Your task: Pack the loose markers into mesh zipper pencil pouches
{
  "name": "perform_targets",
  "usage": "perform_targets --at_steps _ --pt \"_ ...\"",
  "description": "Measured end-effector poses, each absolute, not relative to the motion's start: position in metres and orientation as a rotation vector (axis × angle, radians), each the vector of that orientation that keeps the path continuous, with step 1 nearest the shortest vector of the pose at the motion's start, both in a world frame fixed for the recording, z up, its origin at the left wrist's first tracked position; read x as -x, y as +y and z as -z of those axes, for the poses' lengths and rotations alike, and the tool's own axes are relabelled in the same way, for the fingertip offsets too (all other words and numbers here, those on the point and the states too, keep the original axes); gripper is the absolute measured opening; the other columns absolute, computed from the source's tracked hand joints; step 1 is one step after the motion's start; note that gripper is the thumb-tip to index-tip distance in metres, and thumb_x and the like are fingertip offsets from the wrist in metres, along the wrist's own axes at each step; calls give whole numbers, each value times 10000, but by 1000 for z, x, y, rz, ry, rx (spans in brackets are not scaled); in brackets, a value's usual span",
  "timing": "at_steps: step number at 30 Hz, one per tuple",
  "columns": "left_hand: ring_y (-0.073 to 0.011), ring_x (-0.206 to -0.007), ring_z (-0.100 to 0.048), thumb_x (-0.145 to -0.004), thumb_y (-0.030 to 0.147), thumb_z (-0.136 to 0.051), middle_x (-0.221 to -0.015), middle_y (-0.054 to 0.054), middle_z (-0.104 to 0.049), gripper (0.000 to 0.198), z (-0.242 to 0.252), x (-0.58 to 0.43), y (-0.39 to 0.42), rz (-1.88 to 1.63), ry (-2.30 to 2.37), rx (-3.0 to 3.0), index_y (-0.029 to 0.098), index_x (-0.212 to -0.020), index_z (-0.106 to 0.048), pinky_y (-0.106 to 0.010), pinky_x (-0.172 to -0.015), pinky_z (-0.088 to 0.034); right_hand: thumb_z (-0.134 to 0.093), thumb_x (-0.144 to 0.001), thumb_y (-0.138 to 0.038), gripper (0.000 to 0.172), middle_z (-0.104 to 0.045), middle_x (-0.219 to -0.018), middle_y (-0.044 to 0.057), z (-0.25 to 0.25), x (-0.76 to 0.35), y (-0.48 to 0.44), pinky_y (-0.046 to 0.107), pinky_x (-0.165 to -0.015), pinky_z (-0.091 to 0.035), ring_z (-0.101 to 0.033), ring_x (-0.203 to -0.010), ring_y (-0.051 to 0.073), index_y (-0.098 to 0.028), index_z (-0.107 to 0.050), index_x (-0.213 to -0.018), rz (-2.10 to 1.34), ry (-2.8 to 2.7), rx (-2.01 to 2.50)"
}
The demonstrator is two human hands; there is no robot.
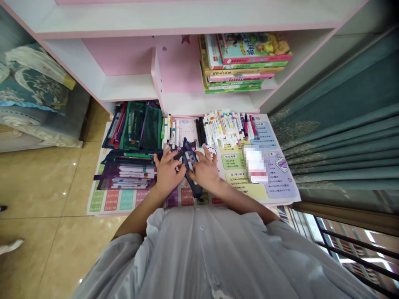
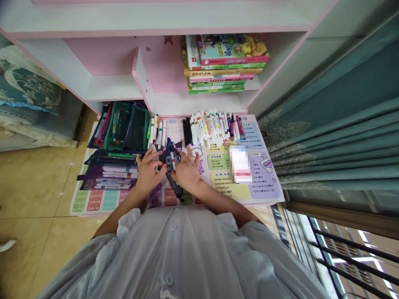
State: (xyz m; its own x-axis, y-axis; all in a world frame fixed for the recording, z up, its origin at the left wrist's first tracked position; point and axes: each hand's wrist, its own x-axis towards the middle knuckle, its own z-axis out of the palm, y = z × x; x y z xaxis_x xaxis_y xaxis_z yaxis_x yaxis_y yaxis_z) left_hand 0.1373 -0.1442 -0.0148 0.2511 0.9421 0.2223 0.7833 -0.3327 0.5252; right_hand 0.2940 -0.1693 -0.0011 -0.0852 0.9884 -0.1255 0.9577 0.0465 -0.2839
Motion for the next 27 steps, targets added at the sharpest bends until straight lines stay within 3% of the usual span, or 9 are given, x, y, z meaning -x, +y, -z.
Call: perform_targets --at_steps 8,17,21,24,27 --pt "-331 -1370 -499 -809 262 -634 -1244 -40 -709 204 15 -137 -144 -726 1592 -2214 212 -611 -620 -687 -1176 -163 -637 -853 -313 209 -529 -1478 162 9 -290 -169 695 -1143 -232 -243 -1493 436 -191 -802 -891 -443 -2259 2023" --pt "-331 -1387 -480 -828 285 -626 -1247 -42 -700 219 16 -135 -143 -724 1558 -2205 212 -621 -627 -670 -1179 -160 -662 -840 -332 166 -660 -1291 89 -9 -317 -137 548 -1105 -401 -449 -1381 341 -228 -755 -749 -399 -1793 1709" --pt "-325 -1378 -491 -822 294 -637 -1233 -43 -706 209 17 -136 -143 -737 1554 -2193 217 -628 -637 -657 -1187 -159 -676 -819 -312 156 -673 -1225 99 -7 -322 -84 527 -1069 -432 -511 -1292 324 -209 -745 -726 -429 -1743 1818" --pt "-326 -1386 -483 -821 290 -641 -1243 -43 -702 205 18 -135 -143 -744 1562 -2190 219 -629 -638 -657 -1190 -154 -672 -818 -305 155 -668 -1230 106 1 -315 -40 493 -1050 -447 -523 -1257 322 -190 -775 -820 -486 -1843 1971" --pt "-327 -1402 -466 -821 283 -647 -1259 -48 -697 182 18 -134 -144 -751 1576 -2198 225 -648 -648 -669 -1186 -146 -636 -855 -378 295 -629 -1294 164 9 -303 -7 540 -1036 -442 -474 -1292 382 -143 -781 -958 -508 -1992 2101"
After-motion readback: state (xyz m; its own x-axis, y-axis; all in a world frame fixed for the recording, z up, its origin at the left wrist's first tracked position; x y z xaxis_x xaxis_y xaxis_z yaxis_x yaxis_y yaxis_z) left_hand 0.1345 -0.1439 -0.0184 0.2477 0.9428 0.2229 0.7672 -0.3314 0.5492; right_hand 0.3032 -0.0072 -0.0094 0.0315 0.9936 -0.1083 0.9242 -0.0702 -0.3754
